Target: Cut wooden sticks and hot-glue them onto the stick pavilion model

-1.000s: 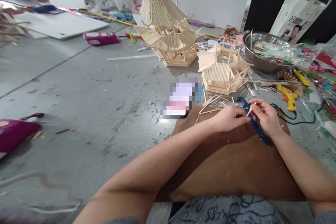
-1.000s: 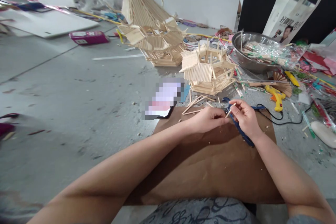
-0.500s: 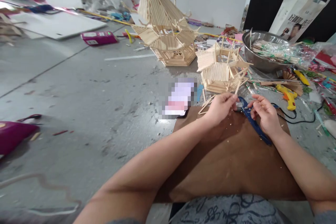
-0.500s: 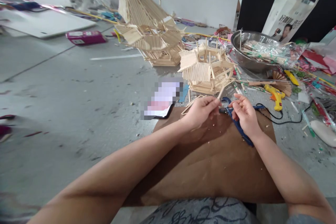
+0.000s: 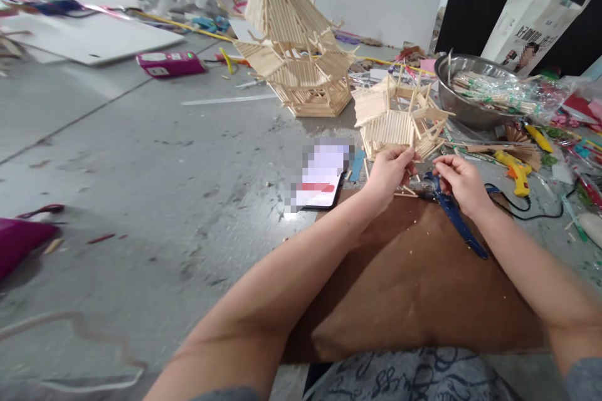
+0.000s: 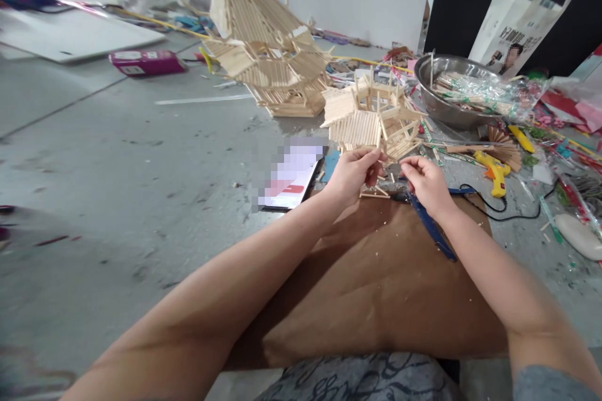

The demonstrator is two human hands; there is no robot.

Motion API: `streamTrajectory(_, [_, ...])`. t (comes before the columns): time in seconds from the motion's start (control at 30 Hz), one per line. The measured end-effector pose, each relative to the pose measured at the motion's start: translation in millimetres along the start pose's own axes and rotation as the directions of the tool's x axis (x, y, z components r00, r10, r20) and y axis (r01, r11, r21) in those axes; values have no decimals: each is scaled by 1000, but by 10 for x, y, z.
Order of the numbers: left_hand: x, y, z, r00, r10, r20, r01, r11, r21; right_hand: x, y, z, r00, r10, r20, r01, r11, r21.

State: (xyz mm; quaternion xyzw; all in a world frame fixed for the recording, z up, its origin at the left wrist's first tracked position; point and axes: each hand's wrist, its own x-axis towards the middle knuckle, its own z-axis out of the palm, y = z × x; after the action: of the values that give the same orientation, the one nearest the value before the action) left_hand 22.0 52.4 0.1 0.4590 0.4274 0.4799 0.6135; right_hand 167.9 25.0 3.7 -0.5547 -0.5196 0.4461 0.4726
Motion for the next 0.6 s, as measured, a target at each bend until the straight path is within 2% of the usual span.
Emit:
streamTrajectory(0.27, [39, -3, 2, 998, -12, 62, 10, 1000, 29, 302, -108, 232, 999, 27, -18, -27, 999, 44])
streamTrajectory(0.43, [66, -1, -16, 996, -30, 88, 28, 999, 23, 379, -139, 307, 999, 42, 24, -43, 997, 65])
streamTrajectory(0.6, [97, -2, -41, 993, -37, 112, 35, 999, 14, 411, -161, 345, 993, 107, 40, -111, 987, 113])
